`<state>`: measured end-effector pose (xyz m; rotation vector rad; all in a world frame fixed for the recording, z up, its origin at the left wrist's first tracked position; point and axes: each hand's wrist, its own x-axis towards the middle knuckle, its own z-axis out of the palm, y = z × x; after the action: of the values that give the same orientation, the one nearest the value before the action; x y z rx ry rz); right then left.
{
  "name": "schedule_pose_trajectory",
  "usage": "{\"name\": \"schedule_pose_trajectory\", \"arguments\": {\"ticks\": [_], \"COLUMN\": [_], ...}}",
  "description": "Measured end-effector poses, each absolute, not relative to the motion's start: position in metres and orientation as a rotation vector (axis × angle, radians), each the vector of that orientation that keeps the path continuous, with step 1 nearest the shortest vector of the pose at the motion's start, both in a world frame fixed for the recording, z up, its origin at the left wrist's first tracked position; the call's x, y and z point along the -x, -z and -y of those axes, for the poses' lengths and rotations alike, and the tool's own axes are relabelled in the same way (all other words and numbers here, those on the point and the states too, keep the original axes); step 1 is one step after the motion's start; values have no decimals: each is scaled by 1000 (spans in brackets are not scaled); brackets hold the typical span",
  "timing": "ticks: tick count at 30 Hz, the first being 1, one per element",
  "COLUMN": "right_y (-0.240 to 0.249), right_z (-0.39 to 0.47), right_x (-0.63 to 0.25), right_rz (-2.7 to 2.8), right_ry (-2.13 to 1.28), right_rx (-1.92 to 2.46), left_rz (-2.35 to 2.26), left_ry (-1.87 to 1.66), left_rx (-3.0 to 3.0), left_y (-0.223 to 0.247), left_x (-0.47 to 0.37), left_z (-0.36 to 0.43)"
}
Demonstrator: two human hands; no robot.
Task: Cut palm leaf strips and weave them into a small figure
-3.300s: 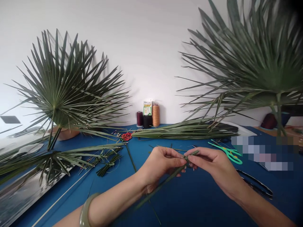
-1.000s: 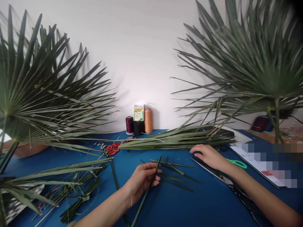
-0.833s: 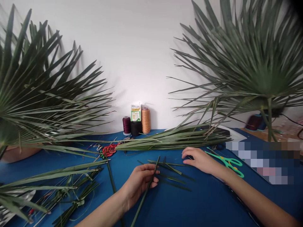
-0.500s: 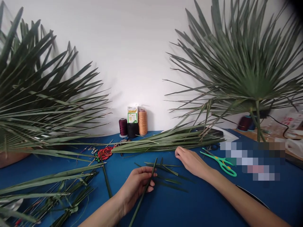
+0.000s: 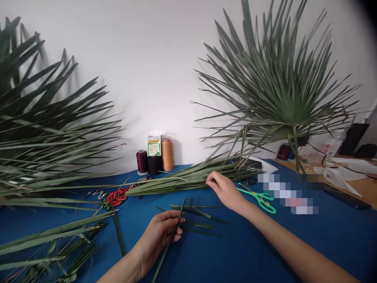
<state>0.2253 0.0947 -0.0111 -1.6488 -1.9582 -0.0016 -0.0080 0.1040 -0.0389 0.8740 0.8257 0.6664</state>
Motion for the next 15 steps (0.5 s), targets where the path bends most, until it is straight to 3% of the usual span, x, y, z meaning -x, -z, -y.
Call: {"name": "schedule_pose_trajectory", "arguments": {"ticks": [8, 15], "right_y": [1, -66], "right_z": [-101, -103], "right_x": [-245, -256], "right_rz": [1720, 1499], "right_ry": [9, -11], "right_rx": [1609, 1252], "left_rz": [-845, -834], "left_ry": [-686, -684], "left_rx": [-891, -918], "left_y": [40, 40], "left_x": [7, 8], "left_z": [-102, -102]}}
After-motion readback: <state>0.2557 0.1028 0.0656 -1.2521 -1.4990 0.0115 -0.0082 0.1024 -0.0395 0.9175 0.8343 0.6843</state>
